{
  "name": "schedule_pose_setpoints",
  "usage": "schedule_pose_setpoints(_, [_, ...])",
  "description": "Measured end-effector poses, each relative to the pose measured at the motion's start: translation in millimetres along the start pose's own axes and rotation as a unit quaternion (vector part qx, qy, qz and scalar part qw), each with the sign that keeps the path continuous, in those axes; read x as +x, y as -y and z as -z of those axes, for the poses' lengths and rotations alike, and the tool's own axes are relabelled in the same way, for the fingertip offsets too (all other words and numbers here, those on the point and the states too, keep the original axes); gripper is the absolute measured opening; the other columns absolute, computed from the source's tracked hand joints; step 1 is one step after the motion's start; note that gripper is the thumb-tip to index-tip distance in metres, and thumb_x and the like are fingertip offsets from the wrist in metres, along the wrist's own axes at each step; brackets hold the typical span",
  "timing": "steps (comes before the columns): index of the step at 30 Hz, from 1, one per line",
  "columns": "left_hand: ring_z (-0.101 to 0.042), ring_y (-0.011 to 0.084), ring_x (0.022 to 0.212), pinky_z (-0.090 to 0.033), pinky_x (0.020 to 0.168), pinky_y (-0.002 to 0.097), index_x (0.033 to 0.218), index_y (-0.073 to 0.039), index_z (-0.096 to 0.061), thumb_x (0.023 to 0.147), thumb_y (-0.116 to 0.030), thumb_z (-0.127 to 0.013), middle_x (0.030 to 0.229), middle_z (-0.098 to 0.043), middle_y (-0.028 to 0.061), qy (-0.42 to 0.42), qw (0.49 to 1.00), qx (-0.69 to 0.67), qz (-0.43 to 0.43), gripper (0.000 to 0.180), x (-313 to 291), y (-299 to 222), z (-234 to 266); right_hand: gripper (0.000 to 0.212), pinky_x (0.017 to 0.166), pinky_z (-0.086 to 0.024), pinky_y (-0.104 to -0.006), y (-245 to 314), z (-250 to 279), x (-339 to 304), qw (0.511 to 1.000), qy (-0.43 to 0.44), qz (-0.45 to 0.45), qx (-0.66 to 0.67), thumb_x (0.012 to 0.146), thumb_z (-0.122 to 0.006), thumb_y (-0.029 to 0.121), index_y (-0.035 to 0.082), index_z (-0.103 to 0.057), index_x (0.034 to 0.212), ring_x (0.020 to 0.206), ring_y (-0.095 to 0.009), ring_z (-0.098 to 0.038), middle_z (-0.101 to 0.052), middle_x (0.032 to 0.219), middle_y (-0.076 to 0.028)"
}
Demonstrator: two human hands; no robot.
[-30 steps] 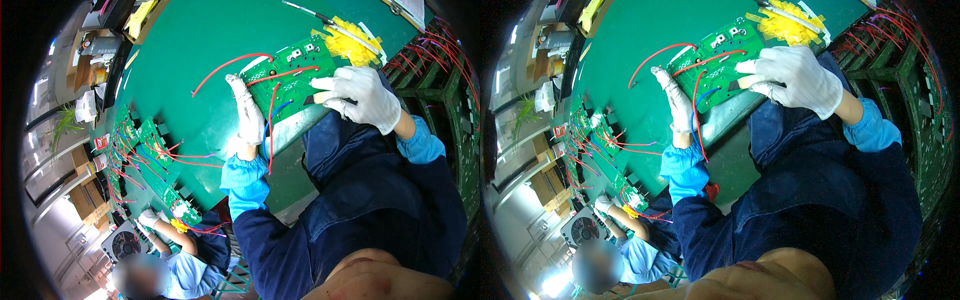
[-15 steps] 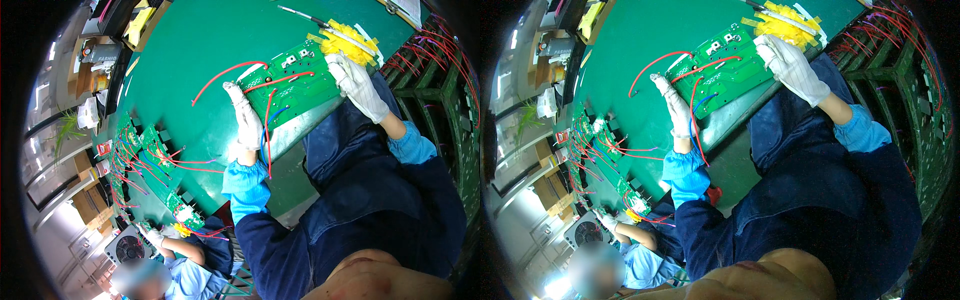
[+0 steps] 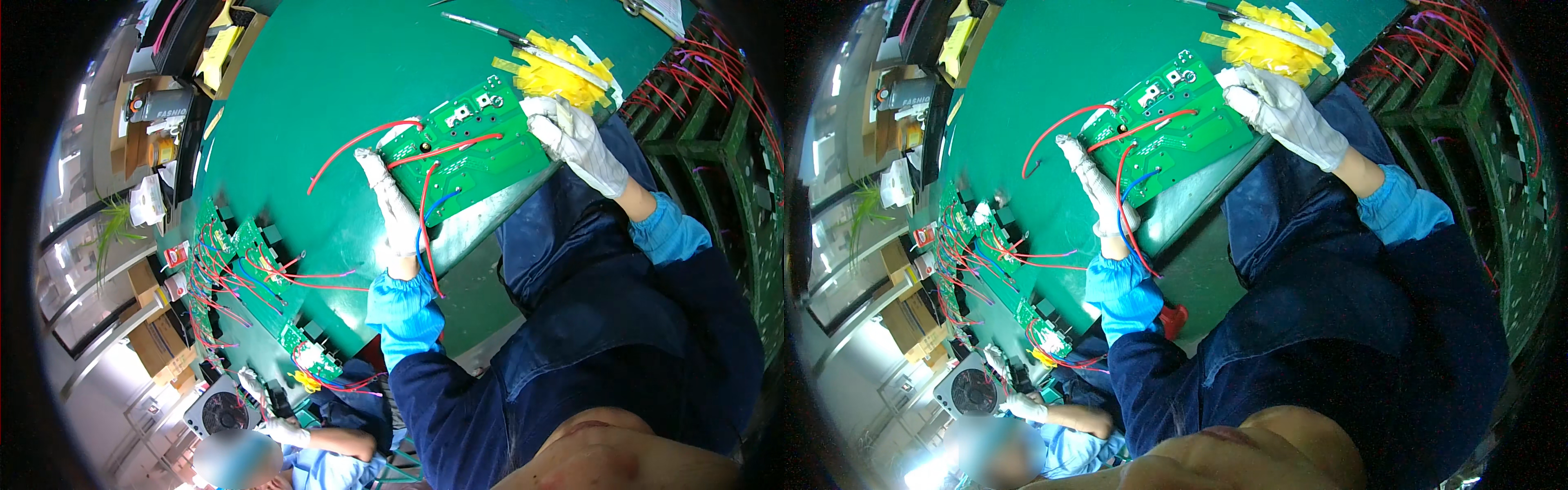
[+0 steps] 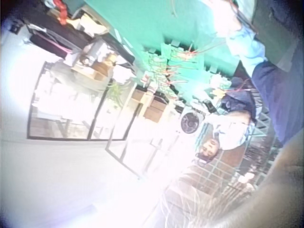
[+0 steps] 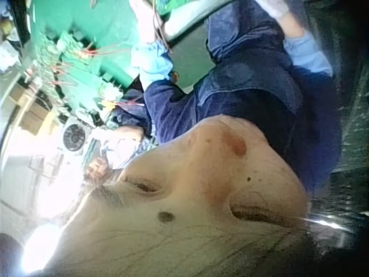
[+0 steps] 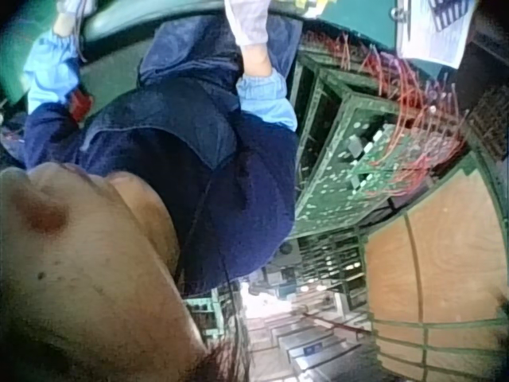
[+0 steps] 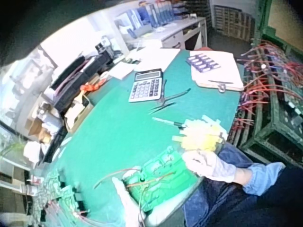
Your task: Manually assemble and connect components on a green printed circuit board including capacitors and wires.
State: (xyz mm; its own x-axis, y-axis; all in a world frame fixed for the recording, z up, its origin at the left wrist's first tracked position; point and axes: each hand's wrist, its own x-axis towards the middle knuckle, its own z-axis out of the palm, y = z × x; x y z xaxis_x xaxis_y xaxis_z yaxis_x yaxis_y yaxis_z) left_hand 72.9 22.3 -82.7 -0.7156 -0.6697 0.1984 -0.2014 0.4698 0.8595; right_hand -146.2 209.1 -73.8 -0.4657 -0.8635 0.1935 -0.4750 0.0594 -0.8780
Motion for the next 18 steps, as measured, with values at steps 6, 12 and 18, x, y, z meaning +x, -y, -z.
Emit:
schedule_pose_setpoints(6, [-0.004,0.0286,0.148,-0.007,0.121,0.0399,0.152,0.002,-0.008,0.106,-0.028,-0.022,0.160,-0.003,0.0174,-0.033,0.998,-0.058,0.019,0.057,-0.2,7.5,-6.8,0.037,0.077,-0.055,-0.0378,-11.1,-0.1,0.0,0.977,-0.043,0.180,-0.106,0.077,-0.064,-0.007,0.004,-0.055,0.111,0.093,-0.032,-0.064,-0.060,0.112,-0.016])
schedule_pose_setpoints(12, [-0.005,0.0273,0.148,-0.007,0.121,0.0392,0.152,0.001,-0.010,0.106,-0.031,-0.023,0.160,-0.004,0.0169,-0.054,0.998,-0.015,-0.015,0.058,-6.2,18.5,-4.3,0.028,0.081,-0.053,-0.0373,-14.0,2.7,-0.3,0.970,-0.048,0.196,-0.135,0.088,-0.064,0.006,0.008,-0.060,0.115,0.096,-0.031,-0.063,-0.063,0.111,-0.014])
schedule_pose_setpoints(18, [-0.001,0.0314,0.148,-0.003,0.121,0.0400,0.151,0.004,-0.008,0.106,-0.020,-0.019,0.159,-0.002,0.0208,-0.056,0.994,-0.077,0.049,0.052,-5.8,8.6,-5.5,0.032,0.081,-0.054,-0.0386,-17.6,2.5,0.3,0.947,-0.061,0.242,-0.203,0.086,-0.066,0.003,0.010,-0.061,0.116,0.096,-0.031,-0.064,-0.063,0.111,-0.014])
